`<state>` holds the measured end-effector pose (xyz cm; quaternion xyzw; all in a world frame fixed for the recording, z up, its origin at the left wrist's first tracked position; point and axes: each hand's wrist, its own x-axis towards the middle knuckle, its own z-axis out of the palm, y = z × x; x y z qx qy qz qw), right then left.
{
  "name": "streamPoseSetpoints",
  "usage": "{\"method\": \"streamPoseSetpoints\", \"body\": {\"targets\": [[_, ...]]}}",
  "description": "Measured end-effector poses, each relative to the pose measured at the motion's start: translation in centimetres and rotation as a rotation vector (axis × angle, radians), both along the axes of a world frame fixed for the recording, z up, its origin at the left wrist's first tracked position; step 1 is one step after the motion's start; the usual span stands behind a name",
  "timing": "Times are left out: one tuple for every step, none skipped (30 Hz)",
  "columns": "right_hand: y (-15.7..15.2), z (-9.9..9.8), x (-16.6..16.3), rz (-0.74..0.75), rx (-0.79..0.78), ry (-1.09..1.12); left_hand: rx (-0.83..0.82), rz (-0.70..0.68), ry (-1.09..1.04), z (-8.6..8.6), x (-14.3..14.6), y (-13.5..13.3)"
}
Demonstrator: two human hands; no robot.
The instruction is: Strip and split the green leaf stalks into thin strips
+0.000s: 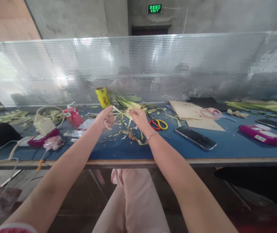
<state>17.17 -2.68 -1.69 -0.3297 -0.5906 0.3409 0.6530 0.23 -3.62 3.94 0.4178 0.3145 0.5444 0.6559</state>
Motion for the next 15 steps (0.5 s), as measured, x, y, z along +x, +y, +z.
{"method": "streamPoseSetpoints", "body": {"targets": [[0.0, 0.1, 0.2, -0.007, 0.001, 0.015, -0.011, -0.048, 0.0, 0.3, -0.3, -0.1], [-0.1, 0.2, 0.3, -0.012, -0.002, 0.028, -0.027, -0.083, 0.009, 0.5, -0.5, -0.1], [-0.1, 0.3, 0.3, -0.019, -0.01, 0.039, -0.041, -0.117, 0.022, 0.7, -0.8, -0.1], [-0.2, 0.4, 0.4, -0.027, -0.02, 0.048, -0.052, -0.151, 0.037, 0.8, -1.0, -0.1], [-0.3, 0.4, 0.4, -0.035, -0.03, 0.055, -0.064, -0.182, 0.058, 0.9, -1.2, -0.1], [-0.3, 0.5, 0.4, -0.041, -0.036, 0.056, -0.072, -0.21, 0.082, 1.0, -1.4, 0.0], [-0.4, 0.5, 0.4, -0.043, -0.037, 0.052, -0.069, -0.226, 0.107, 1.0, -1.5, 0.0], [-0.4, 0.5, 0.4, -0.044, -0.033, 0.047, -0.051, -0.227, 0.13, 1.0, -1.6, 0.0], [-0.4, 0.5, 0.5, -0.044, -0.029, 0.041, -0.02, -0.213, 0.15, 0.9, -1.5, 0.1], [-0.4, 0.5, 0.5, -0.043, -0.025, 0.031, 0.024, -0.186, 0.164, 0.8, -1.4, 0.1], [-0.4, 0.4, 0.5, -0.042, -0.025, 0.016, 0.075, -0.148, 0.172, 0.6, -1.3, 0.2], [-0.5, 0.4, 0.6, -0.038, -0.027, -0.003, 0.125, -0.111, 0.178, 0.3, -1.0, 0.2], [-0.5, 0.3, 0.6, -0.028, -0.031, -0.027, 0.17, -0.075, 0.178, 0.0, -0.7, 0.3], [-0.5, 0.3, 0.5, -0.016, -0.032, -0.053, 0.209, -0.038, 0.186, -0.3, -0.4, 0.5], [-0.6, 0.3, 0.4, -0.002, -0.031, -0.078, 0.25, -0.003, 0.207, -0.7, -0.1, 0.6]]}}
